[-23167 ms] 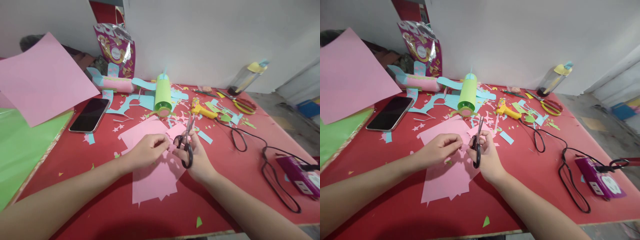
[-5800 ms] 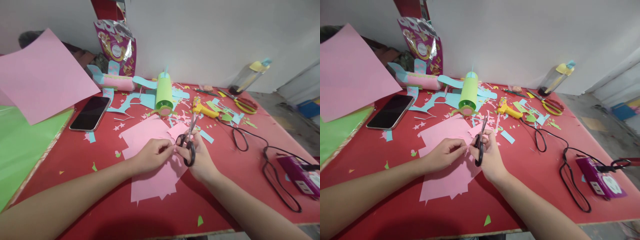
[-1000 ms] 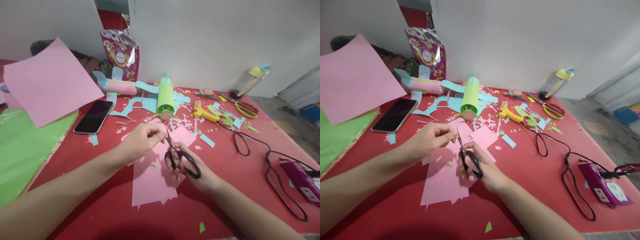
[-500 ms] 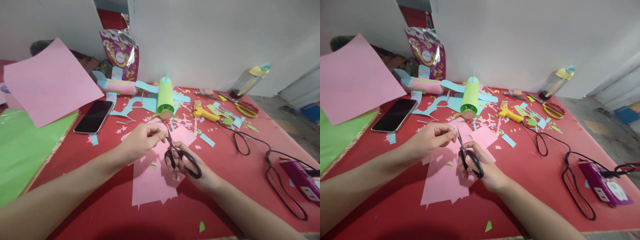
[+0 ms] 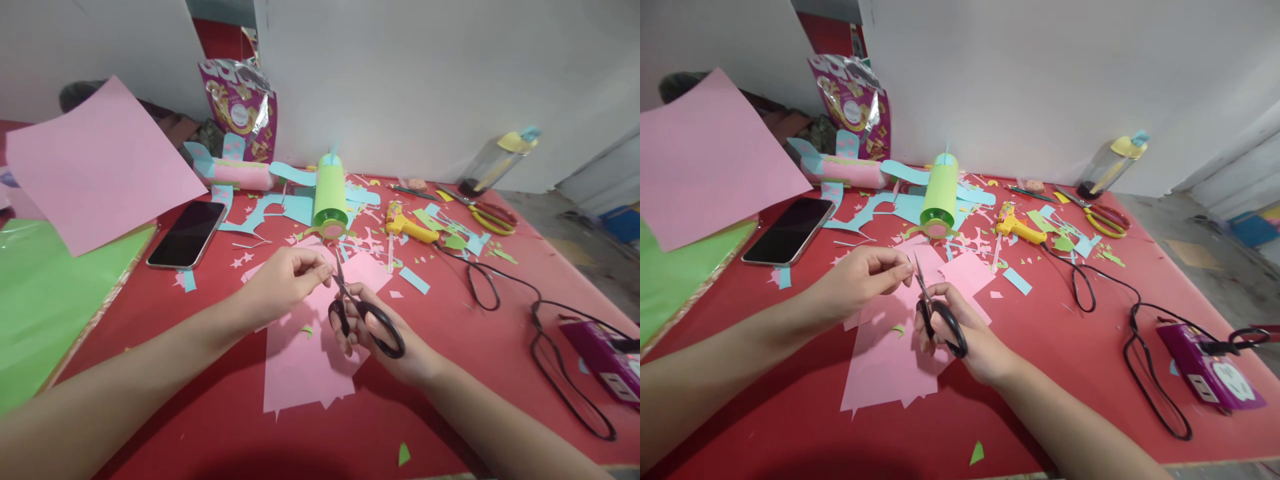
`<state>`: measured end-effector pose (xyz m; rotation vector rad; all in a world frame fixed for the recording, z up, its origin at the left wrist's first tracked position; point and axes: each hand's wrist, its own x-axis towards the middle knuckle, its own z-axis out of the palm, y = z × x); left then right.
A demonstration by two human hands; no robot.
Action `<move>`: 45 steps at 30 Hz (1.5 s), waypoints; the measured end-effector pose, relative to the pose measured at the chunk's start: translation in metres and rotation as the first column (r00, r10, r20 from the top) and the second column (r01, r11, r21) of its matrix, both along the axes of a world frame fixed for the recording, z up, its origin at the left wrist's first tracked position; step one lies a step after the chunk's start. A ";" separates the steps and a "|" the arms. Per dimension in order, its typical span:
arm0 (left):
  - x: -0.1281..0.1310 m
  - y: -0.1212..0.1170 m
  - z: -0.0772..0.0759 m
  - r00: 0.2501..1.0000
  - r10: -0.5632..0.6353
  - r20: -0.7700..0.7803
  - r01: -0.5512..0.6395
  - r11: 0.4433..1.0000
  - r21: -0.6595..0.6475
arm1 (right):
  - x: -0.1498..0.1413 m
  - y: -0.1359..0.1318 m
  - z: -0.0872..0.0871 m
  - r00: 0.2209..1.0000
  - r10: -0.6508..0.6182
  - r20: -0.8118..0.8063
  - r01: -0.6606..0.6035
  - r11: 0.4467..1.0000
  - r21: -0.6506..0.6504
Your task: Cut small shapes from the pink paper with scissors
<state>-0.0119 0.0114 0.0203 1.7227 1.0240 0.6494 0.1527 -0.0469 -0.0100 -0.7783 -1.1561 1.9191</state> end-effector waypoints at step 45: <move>-0.009 0.009 -0.006 0.999 0.037 0.007 -0.036 0.988 -0.151 | -0.001 0.000 -0.003 0.995 -0.076 0.061 0.084 0.985 -0.150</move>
